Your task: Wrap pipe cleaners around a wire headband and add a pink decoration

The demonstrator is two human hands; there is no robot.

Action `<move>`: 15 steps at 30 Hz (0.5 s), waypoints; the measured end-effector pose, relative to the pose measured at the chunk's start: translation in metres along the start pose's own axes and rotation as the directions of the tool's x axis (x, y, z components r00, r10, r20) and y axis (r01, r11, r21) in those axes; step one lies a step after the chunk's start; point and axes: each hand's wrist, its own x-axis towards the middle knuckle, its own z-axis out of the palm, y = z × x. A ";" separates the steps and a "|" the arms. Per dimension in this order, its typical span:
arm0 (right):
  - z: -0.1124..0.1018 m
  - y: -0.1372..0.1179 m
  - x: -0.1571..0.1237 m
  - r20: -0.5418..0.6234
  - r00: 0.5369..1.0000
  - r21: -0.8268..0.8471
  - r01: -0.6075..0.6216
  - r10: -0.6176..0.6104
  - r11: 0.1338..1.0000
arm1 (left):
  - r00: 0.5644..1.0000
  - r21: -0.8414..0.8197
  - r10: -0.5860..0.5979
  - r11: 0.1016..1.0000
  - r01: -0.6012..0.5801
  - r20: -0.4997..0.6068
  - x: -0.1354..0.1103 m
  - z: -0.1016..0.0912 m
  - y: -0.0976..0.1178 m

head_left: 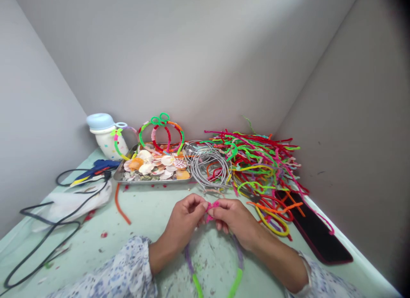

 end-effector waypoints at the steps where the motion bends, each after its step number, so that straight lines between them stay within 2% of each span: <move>1: 0.000 0.001 0.000 -0.004 1.000 0.034 -0.002 0.002 0.999 | 1.000 -0.013 0.003 1.000 -0.003 -0.006 0.000 0.000 -0.001; 4: 0.000 0.002 0.002 0.014 1.000 0.104 -0.004 0.002 0.995 | 1.000 -0.048 -0.005 0.999 0.004 -0.011 0.000 -0.001 -0.003; 9: -0.002 0.002 0.004 0.033 0.999 0.151 0.000 -0.005 0.988 | 0.997 -0.147 -0.024 0.989 0.033 0.068 0.002 -0.004 -0.007; 15: -0.007 0.001 0.005 0.071 0.997 0.253 -0.008 -0.010 0.967 | 0.990 -0.105 -0.049 0.992 0.063 0.135 0.005 -0.005 -0.009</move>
